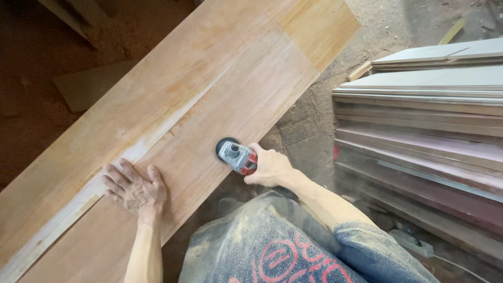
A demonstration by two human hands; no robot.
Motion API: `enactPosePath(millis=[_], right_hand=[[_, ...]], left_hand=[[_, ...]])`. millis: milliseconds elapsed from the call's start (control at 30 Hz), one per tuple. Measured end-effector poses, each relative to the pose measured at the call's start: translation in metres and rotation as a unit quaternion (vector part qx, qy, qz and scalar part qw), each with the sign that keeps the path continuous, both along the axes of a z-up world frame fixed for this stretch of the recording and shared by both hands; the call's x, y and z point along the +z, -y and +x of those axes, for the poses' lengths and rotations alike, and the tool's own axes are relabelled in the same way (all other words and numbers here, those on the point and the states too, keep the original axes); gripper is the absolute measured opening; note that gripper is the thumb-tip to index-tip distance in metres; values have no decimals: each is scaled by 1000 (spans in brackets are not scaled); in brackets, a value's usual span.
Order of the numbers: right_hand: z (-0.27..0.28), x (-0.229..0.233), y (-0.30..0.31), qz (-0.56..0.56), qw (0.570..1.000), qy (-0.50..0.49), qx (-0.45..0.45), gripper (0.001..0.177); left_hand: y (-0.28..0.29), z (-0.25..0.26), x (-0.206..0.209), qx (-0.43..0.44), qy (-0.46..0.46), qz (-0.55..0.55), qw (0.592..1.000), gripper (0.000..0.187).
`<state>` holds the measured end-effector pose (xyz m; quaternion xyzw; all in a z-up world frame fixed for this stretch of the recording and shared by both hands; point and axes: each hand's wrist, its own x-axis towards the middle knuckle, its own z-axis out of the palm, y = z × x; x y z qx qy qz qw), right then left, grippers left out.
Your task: The person uses a handheld orbital sander to smooth the surface of a large wooden plank. They move the sander back and forth along the length of the plank, focusing on the seam where two pieces of wood are joined.
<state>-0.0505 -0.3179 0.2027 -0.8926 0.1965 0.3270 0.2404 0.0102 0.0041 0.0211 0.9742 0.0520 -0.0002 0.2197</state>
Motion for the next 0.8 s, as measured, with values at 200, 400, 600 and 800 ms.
enactPosePath(millis=[200, 400, 600, 800], right_hand=[[-8, -19, 109, 10, 977, 140, -160, 78], [-2, -16, 173, 73, 932, 198, -295, 51], [-17, -26, 71, 35, 975, 123, -181, 75], [-40, -38, -12, -1, 997, 62, -46, 82]], left_hand=[[6, 2, -5, 22, -36, 8, 999, 92], [7, 2, -6, 17, -33, 32, 999, 93], [6, 4, -5, 26, -83, 42, 995, 96], [0, 3, -25, 0, 50, 97, 994, 102]])
